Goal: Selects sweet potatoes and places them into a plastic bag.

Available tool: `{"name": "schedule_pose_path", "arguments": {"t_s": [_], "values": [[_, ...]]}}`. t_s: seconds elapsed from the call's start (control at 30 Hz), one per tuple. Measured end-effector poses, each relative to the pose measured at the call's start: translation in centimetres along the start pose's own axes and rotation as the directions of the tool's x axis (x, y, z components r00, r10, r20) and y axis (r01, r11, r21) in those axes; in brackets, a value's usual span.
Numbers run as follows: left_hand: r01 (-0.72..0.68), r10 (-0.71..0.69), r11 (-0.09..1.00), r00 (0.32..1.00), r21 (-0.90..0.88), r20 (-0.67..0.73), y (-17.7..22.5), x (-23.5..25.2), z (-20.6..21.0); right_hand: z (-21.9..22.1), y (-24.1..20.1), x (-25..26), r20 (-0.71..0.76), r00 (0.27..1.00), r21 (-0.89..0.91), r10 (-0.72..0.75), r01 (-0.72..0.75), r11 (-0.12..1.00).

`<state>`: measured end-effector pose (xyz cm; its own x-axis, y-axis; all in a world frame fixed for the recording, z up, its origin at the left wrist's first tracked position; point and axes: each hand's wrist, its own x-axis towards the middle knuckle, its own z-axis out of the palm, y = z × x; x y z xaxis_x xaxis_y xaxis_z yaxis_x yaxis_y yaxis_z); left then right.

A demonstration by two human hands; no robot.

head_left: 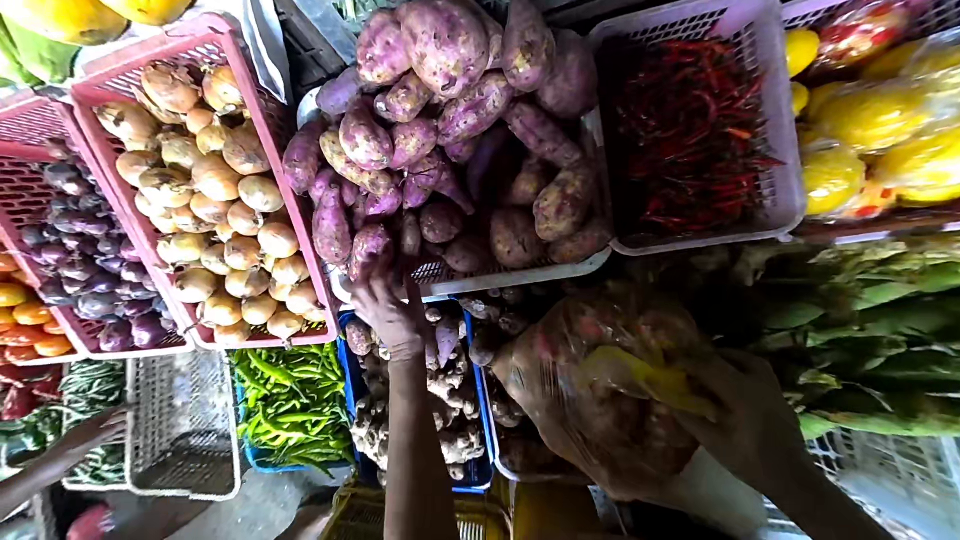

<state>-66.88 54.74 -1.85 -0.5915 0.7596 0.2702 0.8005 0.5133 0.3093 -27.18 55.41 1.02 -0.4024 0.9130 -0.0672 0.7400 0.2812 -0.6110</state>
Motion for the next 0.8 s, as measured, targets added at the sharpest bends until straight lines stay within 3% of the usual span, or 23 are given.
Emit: {"name": "schedule_pose_path", "arguments": {"t_s": [0.2,0.27,0.37,0.53,0.7,0.8], "values": [[0.260,-0.260,0.966,0.965,0.014,0.026,-0.3,2.3,1.4,0.2,0.1,-0.1,-0.013,1.000,-0.016,-0.014,0.014,1.000],[0.290,-0.290,0.957,0.957,0.025,0.022,0.1,2.6,1.5,0.2,0.0,-0.1,-0.004,1.000,-0.006,-0.010,0.010,1.000],[0.288,-0.292,0.955,0.955,0.071,0.055,0.5,3.1,0.5,0.1,-0.1,0.0,0.009,1.000,-0.005,-0.018,0.018,1.000],[0.258,-0.308,0.942,0.919,0.215,0.246,-0.1,4.9,-1.5,0.1,-0.2,-0.2,-0.002,1.000,0.014,-0.012,0.012,1.000],[0.302,-0.307,0.951,0.925,0.058,0.222,-0.3,5.3,-1.7,0.2,0.0,-0.1,-0.021,0.999,0.010,-0.031,0.032,0.999],[0.185,-0.183,0.983,0.970,0.002,0.163,0.2,4.5,-1.9,0.2,0.0,-0.1,-0.005,0.999,0.005,-0.033,0.033,0.999]]}}
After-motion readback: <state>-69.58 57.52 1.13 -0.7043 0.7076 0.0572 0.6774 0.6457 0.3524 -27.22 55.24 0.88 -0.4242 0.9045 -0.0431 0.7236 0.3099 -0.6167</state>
